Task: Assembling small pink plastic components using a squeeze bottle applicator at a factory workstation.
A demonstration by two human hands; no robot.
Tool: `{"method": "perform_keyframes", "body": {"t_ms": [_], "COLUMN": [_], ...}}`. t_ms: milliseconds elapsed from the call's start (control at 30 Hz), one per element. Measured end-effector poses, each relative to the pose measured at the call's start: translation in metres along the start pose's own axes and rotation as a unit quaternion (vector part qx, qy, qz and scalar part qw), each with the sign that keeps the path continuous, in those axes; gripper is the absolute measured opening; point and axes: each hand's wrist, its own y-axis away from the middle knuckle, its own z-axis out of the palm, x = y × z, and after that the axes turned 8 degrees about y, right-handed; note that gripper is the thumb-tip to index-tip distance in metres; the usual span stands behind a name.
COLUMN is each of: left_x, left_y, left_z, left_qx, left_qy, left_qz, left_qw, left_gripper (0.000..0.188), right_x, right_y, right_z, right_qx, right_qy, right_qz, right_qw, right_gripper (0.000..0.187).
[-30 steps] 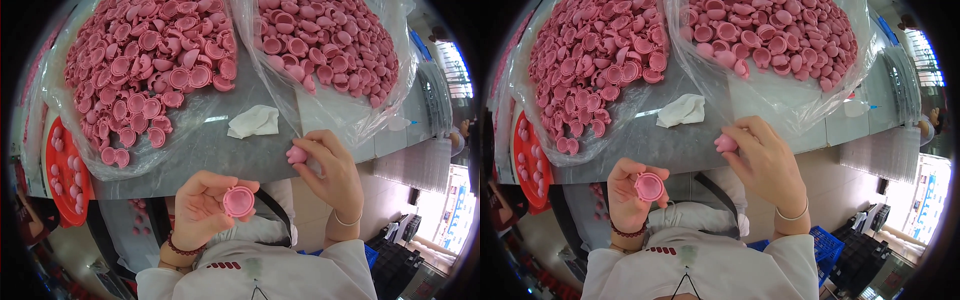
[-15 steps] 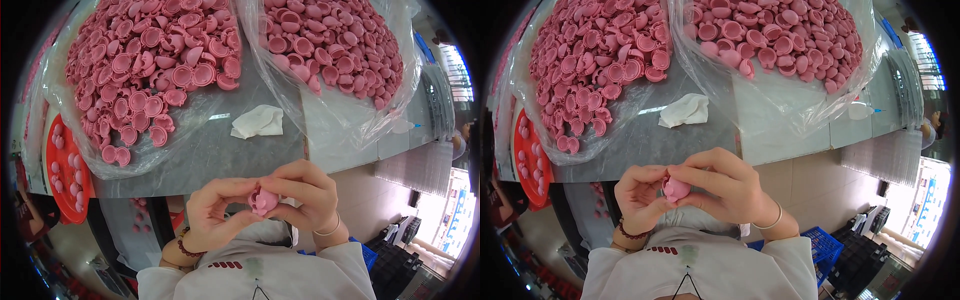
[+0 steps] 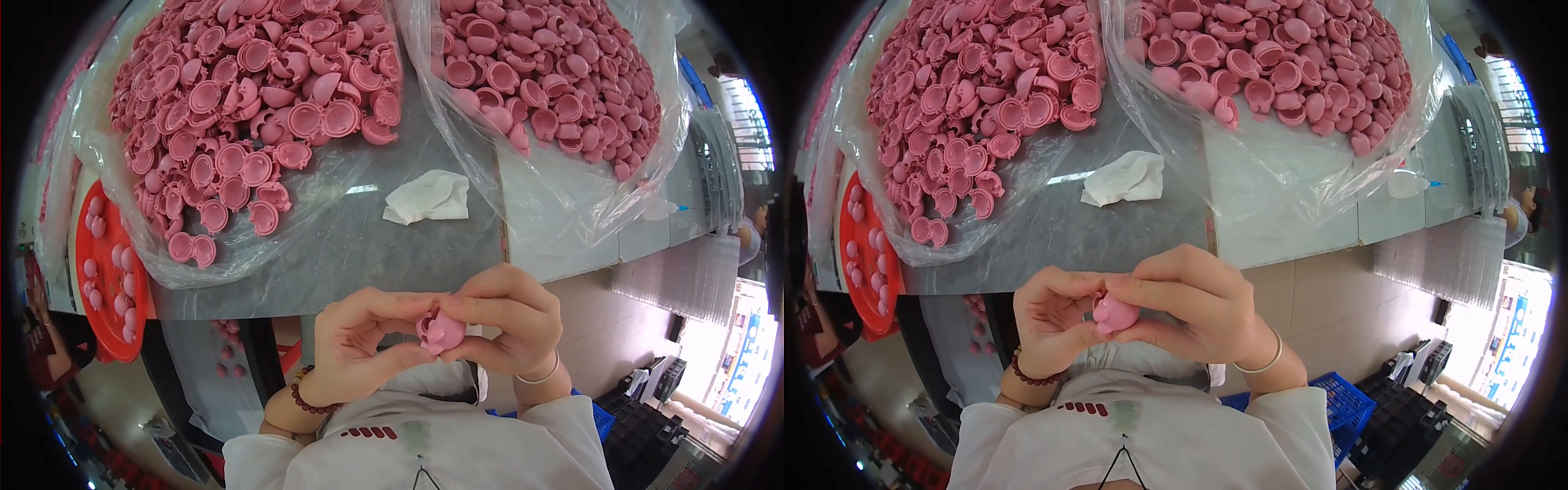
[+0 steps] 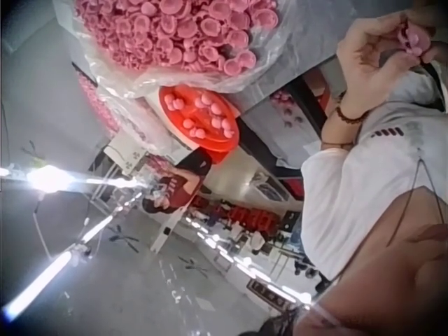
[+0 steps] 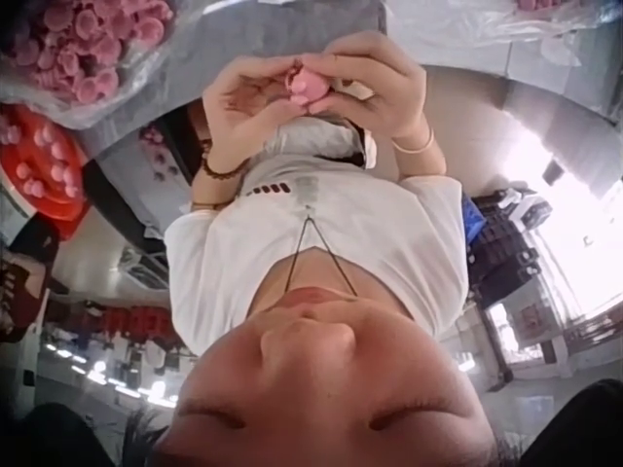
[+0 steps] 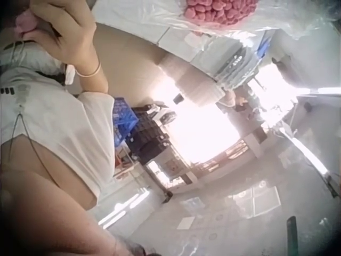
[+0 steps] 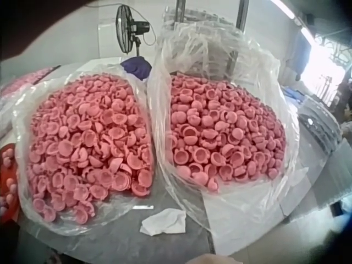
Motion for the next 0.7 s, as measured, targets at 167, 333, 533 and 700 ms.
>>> {"method": "perform_keyframes", "body": {"t_ms": [167,333,533,700], "left_x": [0.000,0.001,-0.001,-0.005], "left_y": [-0.001,-0.001,-0.006,-0.005], "left_z": [0.004,0.003,0.005,0.005], "left_qx": [-0.003,-0.012,0.004,-0.032], "left_qy": [-0.005,-0.037,0.030,-0.015], "left_qz": [0.025,0.020,0.004,0.013], "left_qw": [1.000,0.999,1.000,0.999], "left_gripper": [0.037,0.037,0.039,0.043], "right_x": [-0.002,-0.001,0.001,-0.002], "right_y": [0.004,0.005,0.009,0.008], "right_z": [0.000,0.003,0.011,0.018], "right_qx": [0.008,0.022,0.073,0.050], "right_qy": [0.008,0.021,0.177,0.024], "right_qz": [0.020,-0.005,-0.107,-0.054], "right_qw": [1.000,1.000,0.976,0.997], "right_gripper": [0.042,0.042,0.035,0.053]}}
